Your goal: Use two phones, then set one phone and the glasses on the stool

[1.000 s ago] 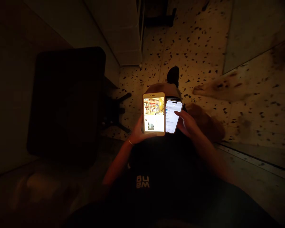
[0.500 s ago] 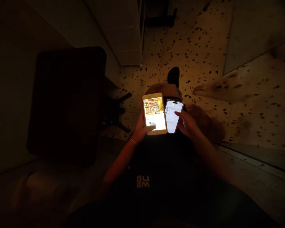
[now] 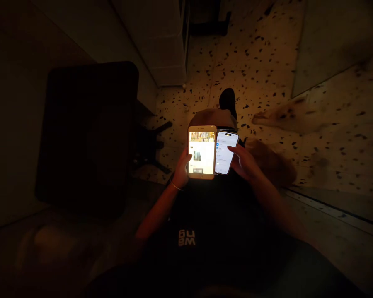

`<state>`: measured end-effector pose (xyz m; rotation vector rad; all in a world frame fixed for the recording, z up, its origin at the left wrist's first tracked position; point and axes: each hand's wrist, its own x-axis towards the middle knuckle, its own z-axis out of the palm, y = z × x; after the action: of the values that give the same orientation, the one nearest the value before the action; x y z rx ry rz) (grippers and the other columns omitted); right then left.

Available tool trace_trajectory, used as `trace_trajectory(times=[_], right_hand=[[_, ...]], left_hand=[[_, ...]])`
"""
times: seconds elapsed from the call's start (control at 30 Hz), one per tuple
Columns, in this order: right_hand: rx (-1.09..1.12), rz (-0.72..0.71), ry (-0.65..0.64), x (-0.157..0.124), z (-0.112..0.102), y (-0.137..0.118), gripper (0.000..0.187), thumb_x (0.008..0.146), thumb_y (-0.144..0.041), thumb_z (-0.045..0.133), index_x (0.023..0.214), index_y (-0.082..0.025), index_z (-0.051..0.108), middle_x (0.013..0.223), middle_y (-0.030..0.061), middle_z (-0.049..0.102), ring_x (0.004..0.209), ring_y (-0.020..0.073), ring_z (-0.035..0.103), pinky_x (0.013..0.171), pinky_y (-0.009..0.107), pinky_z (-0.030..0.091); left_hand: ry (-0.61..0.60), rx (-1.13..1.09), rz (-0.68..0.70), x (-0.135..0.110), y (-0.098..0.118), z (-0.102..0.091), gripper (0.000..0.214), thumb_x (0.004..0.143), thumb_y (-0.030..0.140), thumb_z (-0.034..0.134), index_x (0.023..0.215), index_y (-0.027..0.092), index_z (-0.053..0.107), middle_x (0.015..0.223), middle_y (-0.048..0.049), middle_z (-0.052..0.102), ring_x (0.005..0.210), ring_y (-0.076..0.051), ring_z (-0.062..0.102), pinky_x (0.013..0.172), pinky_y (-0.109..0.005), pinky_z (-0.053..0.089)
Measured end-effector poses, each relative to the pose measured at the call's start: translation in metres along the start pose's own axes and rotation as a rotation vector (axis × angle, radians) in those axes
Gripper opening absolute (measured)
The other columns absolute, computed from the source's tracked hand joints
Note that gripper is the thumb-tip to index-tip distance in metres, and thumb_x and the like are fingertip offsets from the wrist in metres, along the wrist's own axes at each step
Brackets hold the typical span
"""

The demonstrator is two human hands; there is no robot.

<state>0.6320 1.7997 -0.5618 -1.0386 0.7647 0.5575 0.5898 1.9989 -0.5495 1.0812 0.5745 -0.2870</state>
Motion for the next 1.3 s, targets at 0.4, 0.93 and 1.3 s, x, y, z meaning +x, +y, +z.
trace_trajectory(times=[0.4,0.93,1.3], right_hand=[[-0.018,-0.015,-0.005,0.003,-0.001,0.003,0.046,0.061,-0.032,0.08,0.101,-0.02,0.062,0.113,0.0068,0.07,0.118,0.0309,0.063,0.097,0.046,0.055],[-0.014,0.005,0.001,-0.001,0.001,0.0,0.051,0.054,-0.034,0.084,0.097,-0.021,0.06,0.12,0.0071,0.069,0.122,0.0332,0.06,0.095,0.046,0.056],[-0.01,-0.006,-0.016,0.002,-0.001,0.003,0.05,0.058,-0.035,0.083,0.1,-0.02,0.06,0.114,0.0076,0.07,0.122,0.0325,0.06,0.095,0.045,0.055]], left_hand=[[-0.087,0.222,0.059,-0.005,0.01,0.004,0.065,0.065,0.044,0.077,0.118,0.015,0.052,0.116,-0.0132,0.069,0.113,-0.036,0.064,0.093,-0.047,0.054],[-0.128,0.308,0.11,-0.007,0.011,0.001,0.077,0.065,0.039,0.086,0.125,0.014,0.045,0.126,-0.0175,0.065,0.116,-0.034,0.064,0.102,-0.049,0.05],[-0.129,0.316,0.122,-0.006,0.008,0.002,0.071,0.067,0.041,0.084,0.122,0.014,0.048,0.121,-0.0162,0.066,0.11,-0.033,0.065,0.099,-0.049,0.052]])
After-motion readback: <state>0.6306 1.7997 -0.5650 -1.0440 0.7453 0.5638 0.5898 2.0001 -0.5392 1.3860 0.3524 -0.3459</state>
